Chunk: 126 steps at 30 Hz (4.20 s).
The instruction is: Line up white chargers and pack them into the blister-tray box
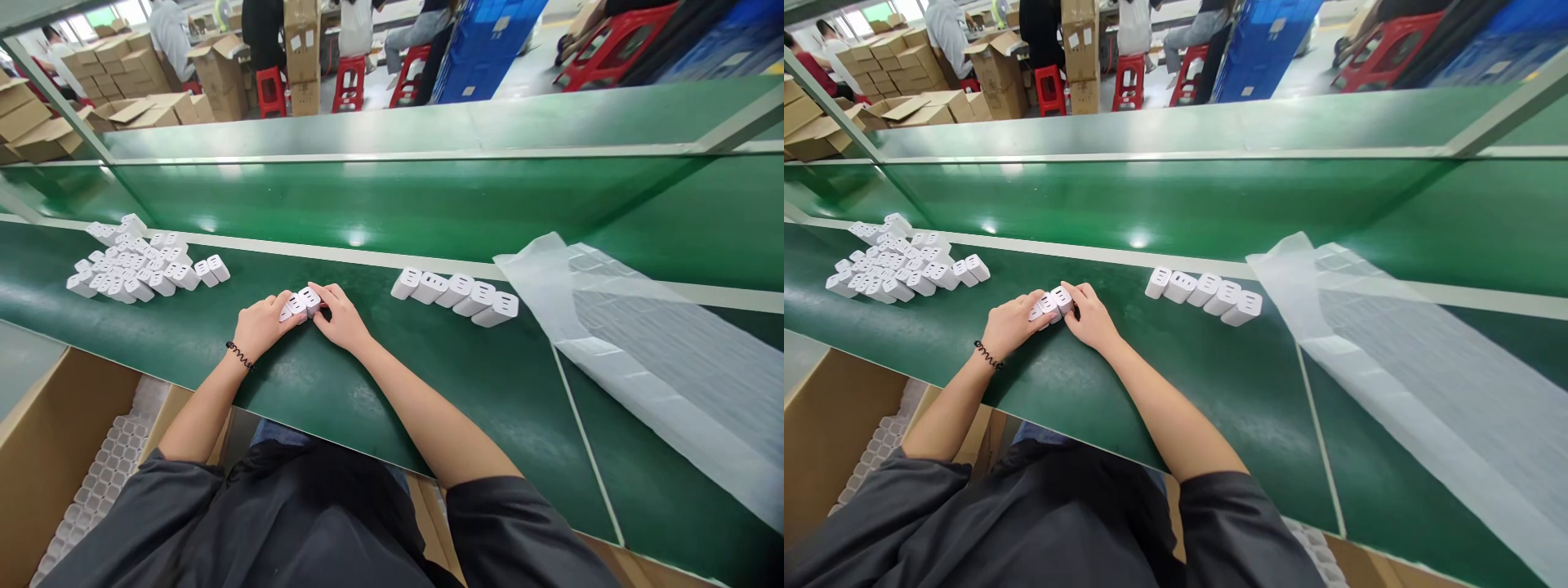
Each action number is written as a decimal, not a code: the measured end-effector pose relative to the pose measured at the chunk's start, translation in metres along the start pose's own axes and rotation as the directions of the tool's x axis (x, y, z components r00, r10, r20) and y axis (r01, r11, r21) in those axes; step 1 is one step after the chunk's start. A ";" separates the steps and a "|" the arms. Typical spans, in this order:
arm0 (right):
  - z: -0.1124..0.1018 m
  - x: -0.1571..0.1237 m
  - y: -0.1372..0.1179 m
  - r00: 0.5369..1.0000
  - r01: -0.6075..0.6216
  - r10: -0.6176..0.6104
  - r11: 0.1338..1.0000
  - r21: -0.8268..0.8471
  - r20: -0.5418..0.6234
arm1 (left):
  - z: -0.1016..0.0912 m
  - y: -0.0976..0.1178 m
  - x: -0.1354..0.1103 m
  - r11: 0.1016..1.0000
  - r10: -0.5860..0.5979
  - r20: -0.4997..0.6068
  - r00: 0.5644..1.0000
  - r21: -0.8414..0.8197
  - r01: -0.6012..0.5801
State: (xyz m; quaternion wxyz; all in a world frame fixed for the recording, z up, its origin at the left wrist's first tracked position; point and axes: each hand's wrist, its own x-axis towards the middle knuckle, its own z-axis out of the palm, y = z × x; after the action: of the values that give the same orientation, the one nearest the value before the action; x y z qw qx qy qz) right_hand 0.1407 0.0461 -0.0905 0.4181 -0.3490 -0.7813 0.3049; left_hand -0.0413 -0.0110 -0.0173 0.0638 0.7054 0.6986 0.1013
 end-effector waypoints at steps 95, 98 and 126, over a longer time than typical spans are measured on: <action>0.006 -0.094 -0.115 0.786 -0.388 0.524 0.007 0.922 0.327 | -0.006 -0.014 -0.009 -0.170 0.034 0.080 0.996 -0.982 0.085; -0.023 -0.078 -0.118 0.850 -0.484 0.439 0.436 0.759 0.289 | -0.003 -0.014 -0.009 -0.101 -0.015 0.032 0.999 -0.994 0.031; -0.096 -0.053 -0.060 0.959 -0.219 0.222 0.975 -0.032 0.178 | -0.020 0.017 -0.042 0.784 0.621 0.080 0.780 -0.039 -0.620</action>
State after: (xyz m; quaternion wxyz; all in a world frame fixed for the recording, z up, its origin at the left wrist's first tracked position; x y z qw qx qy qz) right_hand 0.2277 -0.0135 -0.0231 0.3069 -0.4071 -0.7740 0.3755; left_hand -0.0291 -0.0539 0.0037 0.0613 0.8993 0.4237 0.0891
